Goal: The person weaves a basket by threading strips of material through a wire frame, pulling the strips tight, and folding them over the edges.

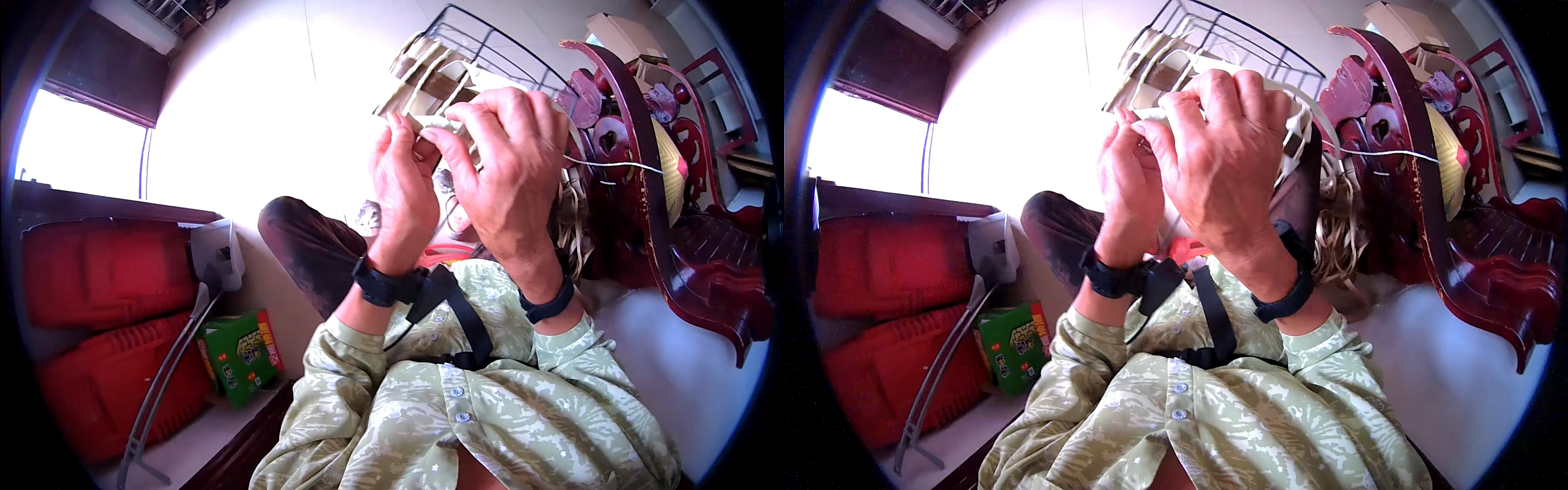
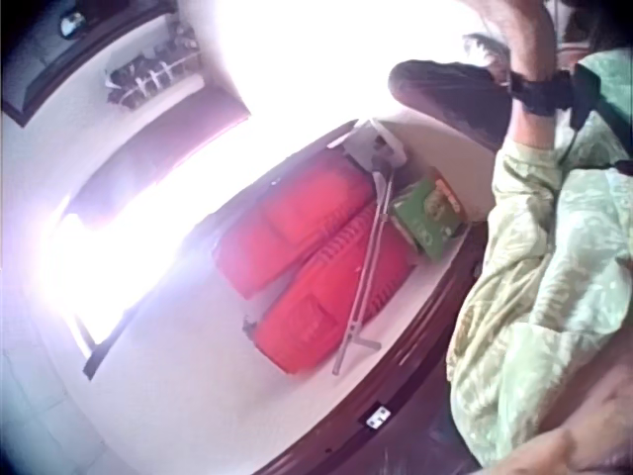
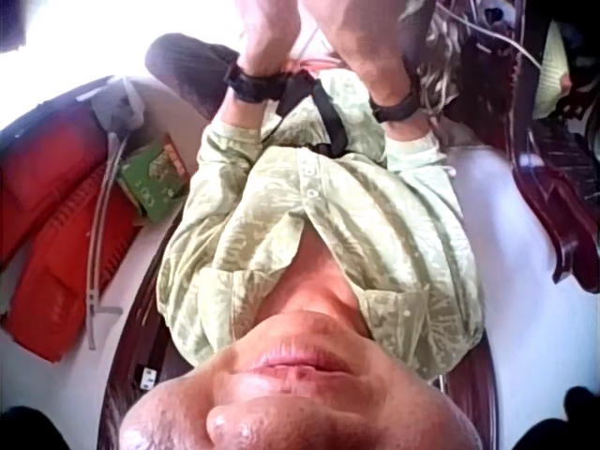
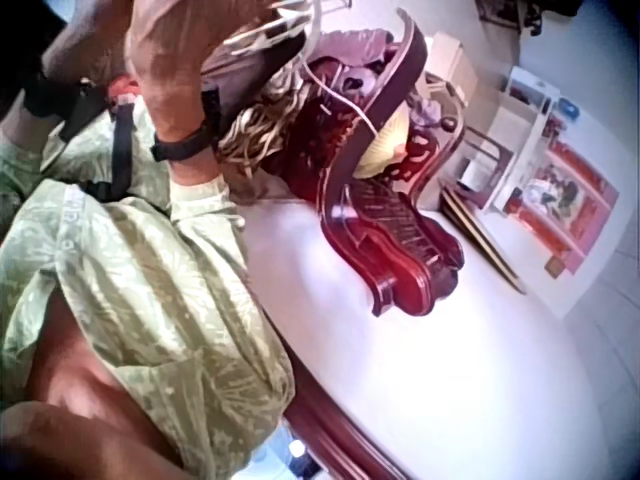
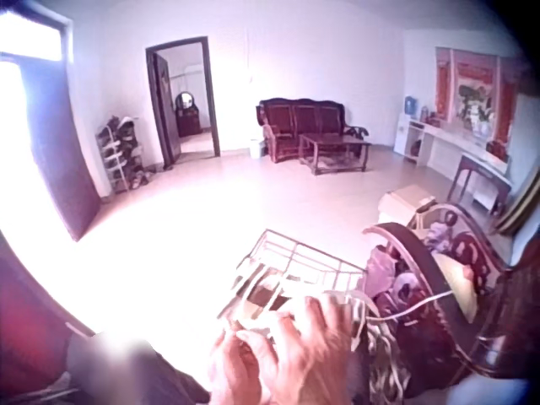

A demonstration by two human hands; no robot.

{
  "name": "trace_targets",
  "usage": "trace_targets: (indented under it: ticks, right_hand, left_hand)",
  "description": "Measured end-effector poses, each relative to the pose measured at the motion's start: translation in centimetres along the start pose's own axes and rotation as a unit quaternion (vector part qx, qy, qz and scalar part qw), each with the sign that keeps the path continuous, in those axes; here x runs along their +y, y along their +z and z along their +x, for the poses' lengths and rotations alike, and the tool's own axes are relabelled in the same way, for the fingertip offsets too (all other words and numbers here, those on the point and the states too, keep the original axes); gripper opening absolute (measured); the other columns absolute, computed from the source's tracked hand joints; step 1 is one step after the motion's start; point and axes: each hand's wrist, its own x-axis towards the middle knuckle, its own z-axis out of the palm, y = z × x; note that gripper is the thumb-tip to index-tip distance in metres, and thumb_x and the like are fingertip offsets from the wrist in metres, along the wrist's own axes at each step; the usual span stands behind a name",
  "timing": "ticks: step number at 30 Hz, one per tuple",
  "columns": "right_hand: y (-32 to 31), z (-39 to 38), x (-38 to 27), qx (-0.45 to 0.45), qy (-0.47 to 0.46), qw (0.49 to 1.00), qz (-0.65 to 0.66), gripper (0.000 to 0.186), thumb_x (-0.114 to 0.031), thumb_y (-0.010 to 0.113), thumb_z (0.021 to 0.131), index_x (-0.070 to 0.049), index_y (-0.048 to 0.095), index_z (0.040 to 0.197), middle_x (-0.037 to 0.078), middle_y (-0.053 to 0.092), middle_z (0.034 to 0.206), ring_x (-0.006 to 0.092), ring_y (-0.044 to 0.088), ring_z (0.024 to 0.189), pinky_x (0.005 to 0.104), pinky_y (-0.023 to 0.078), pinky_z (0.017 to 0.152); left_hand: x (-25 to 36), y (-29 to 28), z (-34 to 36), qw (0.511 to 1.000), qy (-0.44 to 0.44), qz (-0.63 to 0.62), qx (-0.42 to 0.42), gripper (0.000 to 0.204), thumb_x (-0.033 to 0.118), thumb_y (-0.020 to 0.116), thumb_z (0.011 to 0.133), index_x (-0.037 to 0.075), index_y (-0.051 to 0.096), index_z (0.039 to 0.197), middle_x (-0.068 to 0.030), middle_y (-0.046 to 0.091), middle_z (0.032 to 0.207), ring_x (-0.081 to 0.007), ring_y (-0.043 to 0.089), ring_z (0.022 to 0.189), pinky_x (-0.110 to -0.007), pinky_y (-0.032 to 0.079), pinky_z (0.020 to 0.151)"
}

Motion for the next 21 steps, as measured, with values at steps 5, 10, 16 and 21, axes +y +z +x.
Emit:
trace_targets:
  ticks: [5,10,16,21]
  right_hand:
    - [1.4,-2.2,0.0,-0.138,0.075,0.988,-0.003,0.038,-0.044,0.073,0.085,-0.006,0.069,0.079,0.011,0.063,0.09,0.0291,0.056,0.094,0.0445,0.042,0.086]
    - [2.4,-3.6,0.6,-0.206,0.16,0.962,0.078,0.034,-0.037,0.078,0.083,-0.005,0.068,0.077,0.011,0.064,0.085,0.0286,0.06,0.086,0.0432,0.046,0.081]
    - [2.4,-2.6,0.0,-0.183,0.195,0.918,0.292,0.016,-0.008,0.081,0.078,-0.001,0.067,0.081,0.005,0.06,0.081,0.0132,0.06,0.072,0.0285,0.048,0.065]
    - [1.6,-2.8,-0.9,-0.326,0.262,0.862,0.287,0.025,-0.026,0.076,0.086,-0.005,0.063,0.08,0.009,0.067,0.071,0.0298,0.066,0.065,0.0399,0.051,0.061]
  left_hand:
    - [-3.2,-2.2,-2.6,0.998,-0.011,-0.061,0.006,0.023,0.026,0.049,0.109,0.006,0.057,0.1,-0.0017,0.06,0.089,-0.0096,0.056,0.078,-0.027,0.051,0.072]
    - [-4.2,-2.6,-3.5,0.992,-0.014,-0.124,0.017,0.021,0.024,0.047,0.109,0.004,0.054,0.105,-0.0066,0.062,0.097,-0.0148,0.061,0.094,-0.032,0.053,0.088]
    - [-3.6,-3.2,-3.0,0.993,0.024,-0.112,0.036,0.016,0.016,0.047,0.108,0.003,0.057,0.105,-0.0058,0.063,0.102,-0.0149,0.061,0.094,-0.032,0.05,0.091]
    - [-2.4,-3.8,-3.7,0.993,0.025,-0.095,0.06,0.007,0.007,0.046,0.106,0.007,0.052,0.102,-0.0005,0.058,0.095,-0.0112,0.06,0.094,-0.03,0.051,0.085]
